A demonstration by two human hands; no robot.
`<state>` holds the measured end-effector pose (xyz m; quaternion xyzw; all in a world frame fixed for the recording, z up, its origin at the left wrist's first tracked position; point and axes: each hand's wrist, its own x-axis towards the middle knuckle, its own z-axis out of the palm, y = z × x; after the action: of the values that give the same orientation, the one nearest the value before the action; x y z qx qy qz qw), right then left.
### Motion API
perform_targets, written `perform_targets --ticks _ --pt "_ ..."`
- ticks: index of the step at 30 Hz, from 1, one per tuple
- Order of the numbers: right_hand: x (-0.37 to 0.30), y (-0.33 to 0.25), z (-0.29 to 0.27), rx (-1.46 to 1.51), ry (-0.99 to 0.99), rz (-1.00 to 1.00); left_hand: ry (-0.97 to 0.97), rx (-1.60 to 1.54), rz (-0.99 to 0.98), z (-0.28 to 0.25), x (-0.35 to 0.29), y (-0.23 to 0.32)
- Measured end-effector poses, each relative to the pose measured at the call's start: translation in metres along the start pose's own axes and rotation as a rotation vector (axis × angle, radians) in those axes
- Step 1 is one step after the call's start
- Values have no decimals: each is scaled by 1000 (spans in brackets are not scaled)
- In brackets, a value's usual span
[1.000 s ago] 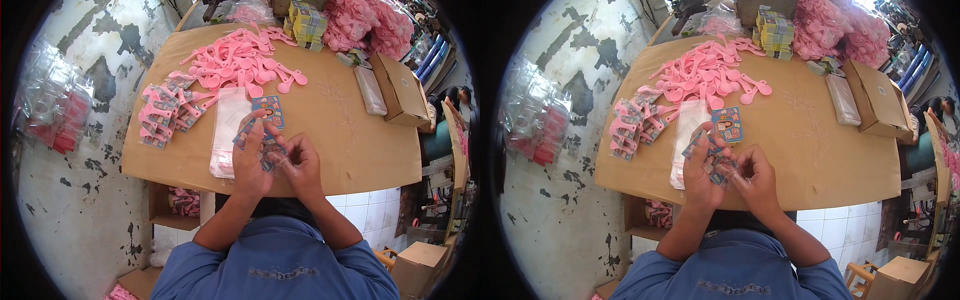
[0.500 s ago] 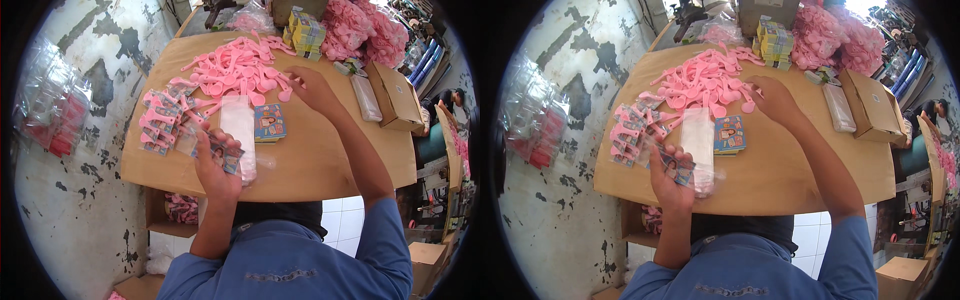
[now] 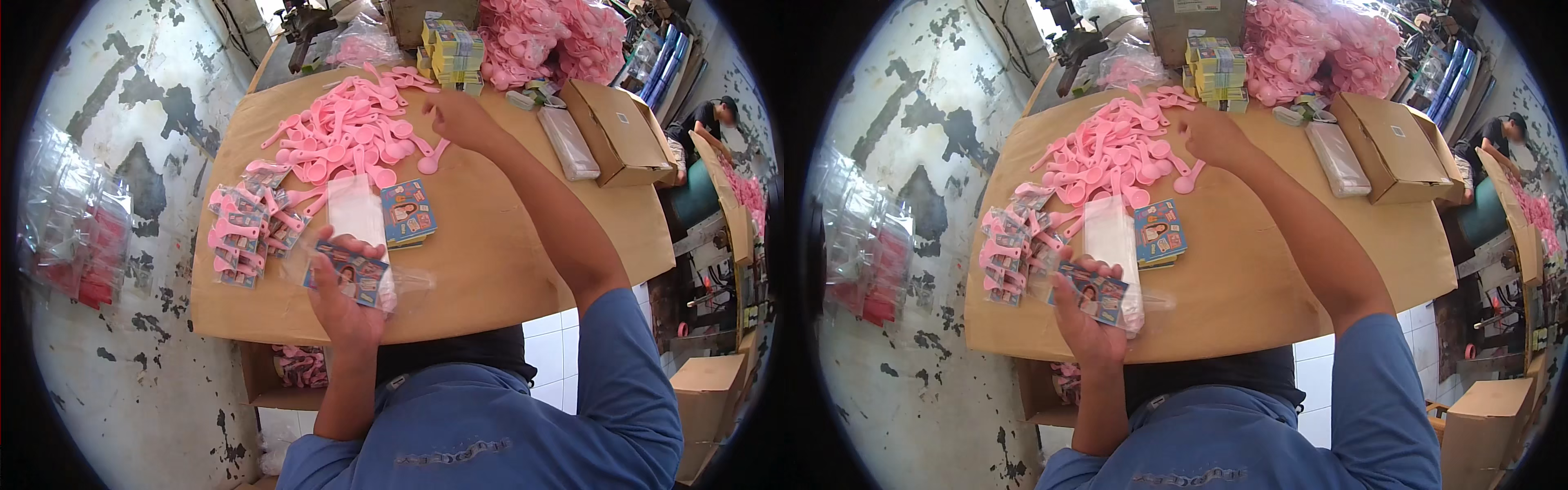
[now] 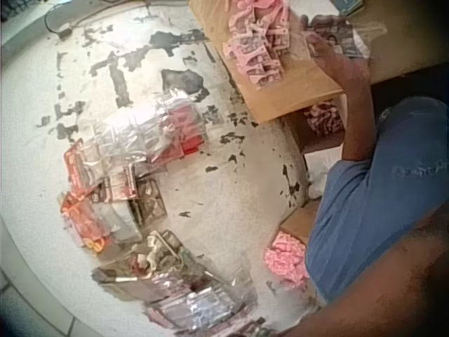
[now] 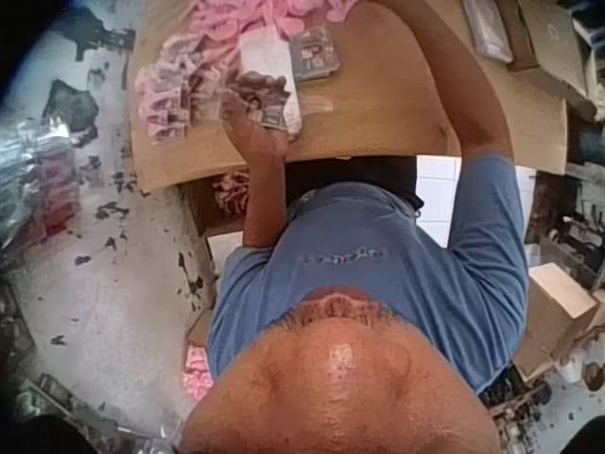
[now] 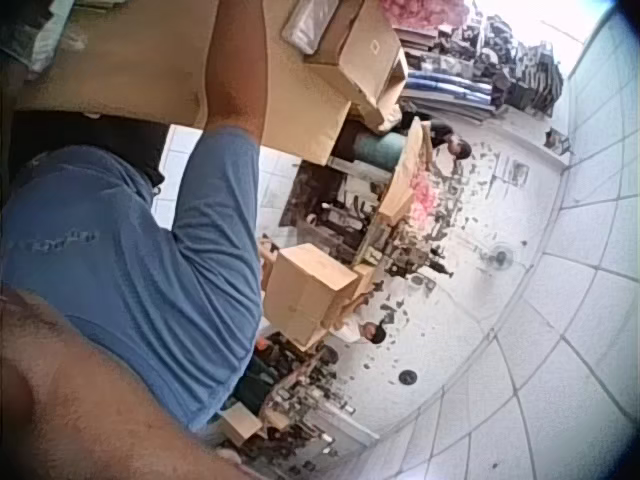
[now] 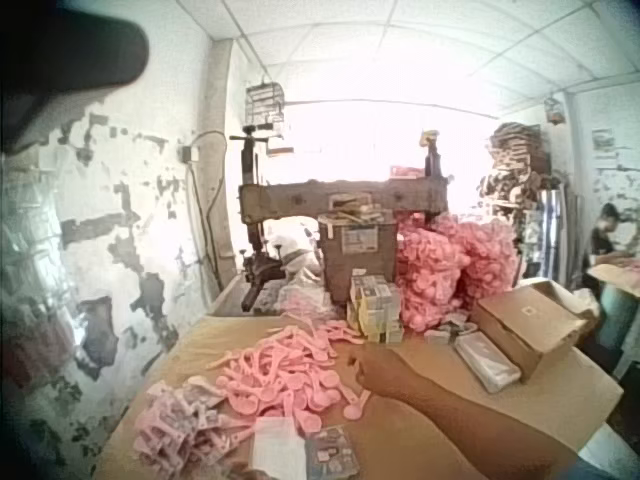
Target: The person repeatedly picks up pink plastic spoons and small printed cards, places them into clear plastic bags, and sets the sealed packages aside. The process is repeated continuously throughout the clip.
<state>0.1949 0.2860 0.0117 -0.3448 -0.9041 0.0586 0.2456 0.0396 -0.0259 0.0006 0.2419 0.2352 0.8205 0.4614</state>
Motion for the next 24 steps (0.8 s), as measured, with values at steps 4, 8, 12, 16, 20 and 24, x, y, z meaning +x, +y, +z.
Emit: perform_targets --ticks 4,8,12,16,20,24 --pt "-62 -72 -63 505 358 103 174 -18 145 -10 17 15" --pt "-155 -111 -72 794 302 424 246 -269 249 -12 41 19" --pt "-204 -147 -53 1174 280 613 124 -202 236 -7 46 11" --pt "-205 -167 -38 1396 269 603 76 -156 195 1 38 2" --pt "-200 -182 -33 1421 150 561 36 -181 101 16 24 -11" --pt "-201 -186 -31 1566 66 456 24 -213 -40 14 22 -20"
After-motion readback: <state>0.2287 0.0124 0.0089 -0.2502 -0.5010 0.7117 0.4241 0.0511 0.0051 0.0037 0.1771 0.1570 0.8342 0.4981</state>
